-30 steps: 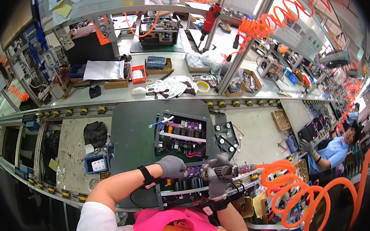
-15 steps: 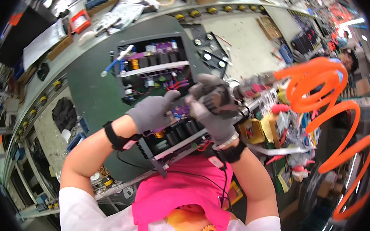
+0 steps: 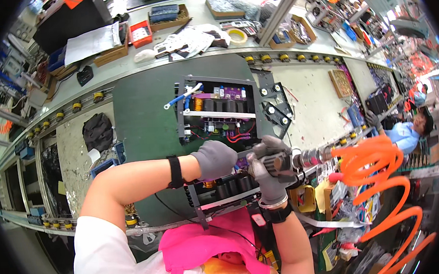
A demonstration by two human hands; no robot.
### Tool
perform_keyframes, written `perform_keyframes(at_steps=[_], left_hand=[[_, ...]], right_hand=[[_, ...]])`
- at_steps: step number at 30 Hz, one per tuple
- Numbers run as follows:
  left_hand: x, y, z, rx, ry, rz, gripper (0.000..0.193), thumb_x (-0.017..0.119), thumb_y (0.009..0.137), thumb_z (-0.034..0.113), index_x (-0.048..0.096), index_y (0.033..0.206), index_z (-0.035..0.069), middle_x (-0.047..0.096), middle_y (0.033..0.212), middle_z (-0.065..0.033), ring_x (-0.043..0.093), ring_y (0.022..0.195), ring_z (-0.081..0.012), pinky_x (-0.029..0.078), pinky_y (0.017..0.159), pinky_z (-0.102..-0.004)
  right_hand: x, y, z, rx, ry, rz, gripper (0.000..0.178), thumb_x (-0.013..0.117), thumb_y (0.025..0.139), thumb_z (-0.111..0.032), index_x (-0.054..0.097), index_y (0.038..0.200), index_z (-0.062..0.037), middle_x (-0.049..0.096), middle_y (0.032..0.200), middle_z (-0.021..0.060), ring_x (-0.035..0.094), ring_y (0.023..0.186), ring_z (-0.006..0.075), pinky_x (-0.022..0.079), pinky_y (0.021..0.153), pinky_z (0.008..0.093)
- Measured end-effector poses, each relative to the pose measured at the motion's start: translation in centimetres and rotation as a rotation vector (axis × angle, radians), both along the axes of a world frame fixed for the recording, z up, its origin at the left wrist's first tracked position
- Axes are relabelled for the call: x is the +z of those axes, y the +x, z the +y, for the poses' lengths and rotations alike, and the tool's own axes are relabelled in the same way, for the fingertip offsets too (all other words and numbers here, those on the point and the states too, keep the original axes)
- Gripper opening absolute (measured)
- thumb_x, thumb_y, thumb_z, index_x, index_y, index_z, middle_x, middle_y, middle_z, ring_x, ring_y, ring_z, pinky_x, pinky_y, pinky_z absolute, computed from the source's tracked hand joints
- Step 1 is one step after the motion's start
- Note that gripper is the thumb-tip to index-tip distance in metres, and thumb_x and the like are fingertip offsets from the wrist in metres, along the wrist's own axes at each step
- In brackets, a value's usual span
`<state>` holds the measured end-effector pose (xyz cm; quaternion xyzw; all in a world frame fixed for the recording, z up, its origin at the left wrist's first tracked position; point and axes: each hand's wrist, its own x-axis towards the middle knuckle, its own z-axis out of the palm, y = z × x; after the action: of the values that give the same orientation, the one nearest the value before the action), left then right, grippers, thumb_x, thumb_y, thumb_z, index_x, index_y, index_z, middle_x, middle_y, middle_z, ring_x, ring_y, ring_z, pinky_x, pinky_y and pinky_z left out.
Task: Assembling electronic components into a metal chassis on a factory assembly line.
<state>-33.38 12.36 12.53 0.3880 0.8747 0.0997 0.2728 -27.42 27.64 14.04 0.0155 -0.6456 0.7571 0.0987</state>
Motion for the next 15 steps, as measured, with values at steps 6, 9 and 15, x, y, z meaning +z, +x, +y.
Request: perform_keyframes(at_steps=[6,9,15], left_hand=[[-1.2,0.0,-0.3,0.004,0.031,0.089,0.011,0.058,0.075,0.012,0.064,0.077,0.004,0.066,0.071,-0.0159,0.067,0.066,-0.0339,0.052,0.055,-0.0428],[-1.9,0.0,-0.2,0.026,0.047,0.087,0.012,0.057,0.077,0.012,0.064,0.079,0.003,0.066,0.075,-0.0153,0.067,0.068,-0.0334,0.053,0.056,-0.0435],[-1.5,-0.1,-0.1,0.055,0.032,0.083,0.014,0.058,0.077,0.013,0.066,0.085,0.005,0.067,0.076,-0.0140,0.067,0.071,-0.0331,0.052,0.056,-0.0424]], right_hand=[[-0.4,0.9,0.8,0.038,-0.031,0.058,0.043,0.059,0.073,0.013,0.050,0.114,0.0001,0.061,0.092,0.0091,0.062,0.082,0.0143,0.052,0.079,0.0293],[-0.2,0.8,0.5,0.147,-0.014,0.047,0.034,0.058,0.076,0.005,0.047,0.107,-0.0033,0.058,0.090,0.0100,0.060,0.079,0.0180,0.052,0.076,0.0322],[-1.2,0.9,0.6,0.250,0.081,0.076,0.040,0.058,0.074,0.012,0.048,0.109,-0.0048,0.057,0.090,0.0091,0.060,0.081,0.0171,0.053,0.074,0.0308]])
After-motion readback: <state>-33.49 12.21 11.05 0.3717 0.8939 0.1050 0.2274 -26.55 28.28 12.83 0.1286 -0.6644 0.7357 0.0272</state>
